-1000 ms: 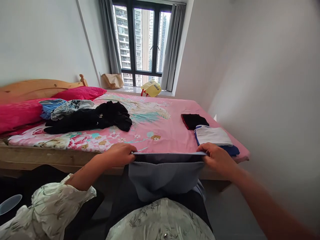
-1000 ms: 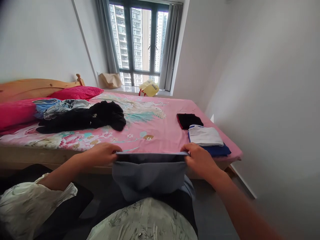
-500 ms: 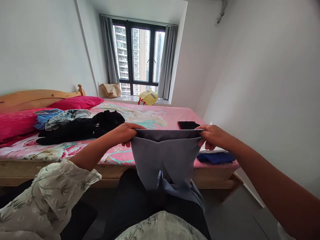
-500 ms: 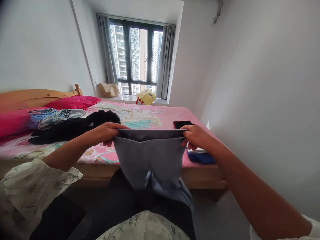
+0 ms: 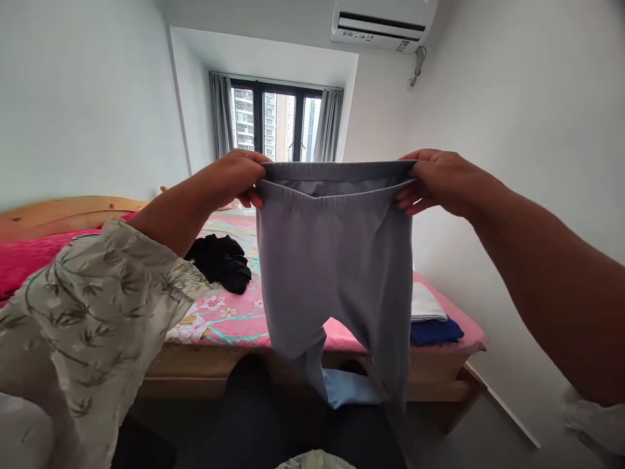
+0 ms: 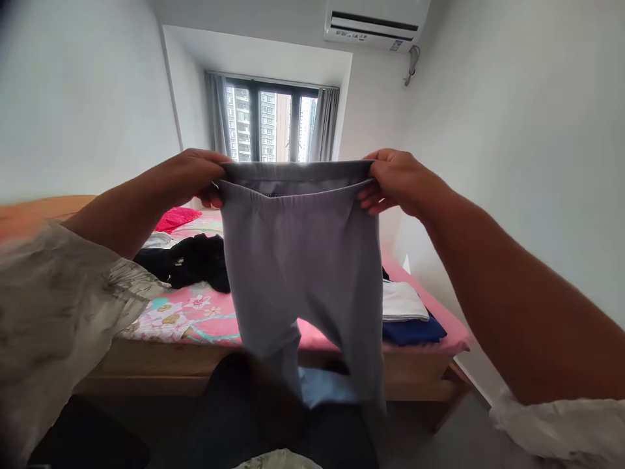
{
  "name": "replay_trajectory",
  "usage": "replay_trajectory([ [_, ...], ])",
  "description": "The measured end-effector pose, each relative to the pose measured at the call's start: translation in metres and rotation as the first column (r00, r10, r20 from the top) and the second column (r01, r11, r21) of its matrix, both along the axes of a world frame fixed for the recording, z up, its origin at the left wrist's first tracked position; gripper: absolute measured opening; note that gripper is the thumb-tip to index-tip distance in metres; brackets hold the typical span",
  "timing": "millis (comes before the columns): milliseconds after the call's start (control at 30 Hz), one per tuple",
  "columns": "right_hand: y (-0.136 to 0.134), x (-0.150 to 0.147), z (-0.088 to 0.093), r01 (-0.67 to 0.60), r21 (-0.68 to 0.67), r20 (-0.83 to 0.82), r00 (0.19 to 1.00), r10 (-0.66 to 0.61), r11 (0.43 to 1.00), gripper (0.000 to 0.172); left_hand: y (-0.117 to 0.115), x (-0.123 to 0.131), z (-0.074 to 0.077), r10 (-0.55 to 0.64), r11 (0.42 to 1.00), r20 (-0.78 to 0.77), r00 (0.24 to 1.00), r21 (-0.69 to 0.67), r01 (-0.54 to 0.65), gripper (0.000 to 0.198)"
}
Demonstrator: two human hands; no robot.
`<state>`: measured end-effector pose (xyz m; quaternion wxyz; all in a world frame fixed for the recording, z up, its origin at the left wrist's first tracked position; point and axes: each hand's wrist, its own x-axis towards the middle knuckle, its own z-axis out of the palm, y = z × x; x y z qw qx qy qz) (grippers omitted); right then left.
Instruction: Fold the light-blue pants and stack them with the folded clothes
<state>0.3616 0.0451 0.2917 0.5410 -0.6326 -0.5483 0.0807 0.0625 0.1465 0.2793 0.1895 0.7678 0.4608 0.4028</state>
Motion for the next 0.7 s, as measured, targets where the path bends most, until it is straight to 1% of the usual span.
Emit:
replay_trajectory([
  [33,0.000,0.000,0.008,0.012,-0.059,0.035,0.999,-0.010,0.998,0.027,-0.002,-0.003,0.008,0.000,1.000,-0.023,1.000,0.009,0.001,0.045],
  [67,-0.001,0.000,0.014,0.013,-0.097,0.064,0.998,-0.007,0.995,0.028,-0.003,-0.007,0.013,-0.008,1.000,-0.034,0.999,0.018,0.009,0.042],
  [100,-0.002,0.001,0.015,0.001,-0.114,0.084,0.996,0.008,0.994,0.029,-0.004,-0.012,0.014,-0.020,0.999,-0.037,0.999,0.027,0.021,0.039],
  [133,-0.004,0.003,0.013,-0.022,-0.128,0.101,0.994,0.035,0.992,0.030,-0.005,-0.017,0.012,-0.044,0.998,-0.040,0.998,0.040,0.045,0.038],
  [167,-0.006,0.004,0.007,-0.057,-0.168,0.119,0.990,0.078,0.984,0.031,-0.006,-0.023,0.006,-0.075,0.996,-0.054,0.996,0.040,0.077,0.037],
  [200,-0.009,0.005,-0.003,-0.095,-0.247,0.137,0.982,0.132,0.964,0.032,-0.007,-0.029,-0.003,-0.104,0.995,-0.094,0.990,0.002,0.104,0.036],
  [233,-0.011,0.006,-0.017,-0.131,-0.358,0.144,0.971,0.193,0.925,0.032,-0.007,-0.035,-0.015,-0.130,0.990,-0.155,0.979,-0.072,0.120,0.035],
  [267,-0.014,0.007,-0.032,-0.164,-0.479,0.134,0.957,0.256,0.863,0.033,-0.007,-0.039,-0.030,-0.159,0.978,-0.220,0.962,-0.170,0.123,0.034],
  [300,-0.016,0.008,-0.050,-0.199,-0.591,0.107,0.941,0.320,0.782,0.033,-0.007,-0.044,-0.047,-0.207,0.954,-0.271,0.940,-0.269,0.132,0.035],
  [367,-0.021,0.008,-0.084,-0.281,-0.729,0.009,0.908,0.419,0.624,0.035,-0.008,-0.050,-0.082,-0.323,0.878,-0.288,0.902,-0.447,0.172,0.038],
  [400,-0.024,0.008,-0.098,-0.324,-0.760,-0.042,0.890,0.455,0.563,0.035,-0.010,-0.053,-0.098,-0.389,0.829,-0.253,0.886,-0.515,0.217,0.039],
  [467,-0.030,0.008,-0.120,-0.403,-0.784,-0.119,0.844,0.523,0.473,0.033,-0.014,-0.057,-0.125,-0.504,0.722,-0.150,0.851,-0.614,0.319,0.040],
  [533,-0.035,0.010,-0.133,-0.472,-0.778,-0.172,0.796,0.580,0.416,0.031,-0.019,-0.061,-0.143,-0.578,0.633,-0.077,0.813,-0.671,0.387,0.035],
  [600,-0.038,0.015,-0.140,-0.502,-0.769,-0.196,0.774,0.602,0.395,0.029,-0.021,-0.063,-0.154,-0.632,0.574,-0.053,0.773,-0.702,0.421,0.028],
  [633,-0.038,0.018,-0.144,-0.497,-0.770,-0.193,0.778,0.597,0.400,0.028,-0.022,-0.064,-0.158,-0.645,0.563,-0.055,0.762,-0.708,0.426,0.026],
  [667,-0.038,0.020,-0.147,-0.479,-0.772,-0.174,0.791,0.587,0.417,0.027,-0.021,-0.065,-0.162,-0.649,0.564,-0.057,0.758,-0.706,0.429,0.025],
  [700,-0.037,0.023,-0.151,-0.451,-0.765,-0.132,0.808,0.575,0.459,0.025,-0.021,-0.066,-0.165,-0.644,0.575,-0.058,0.762,-0.695,0.433,0.026],
])
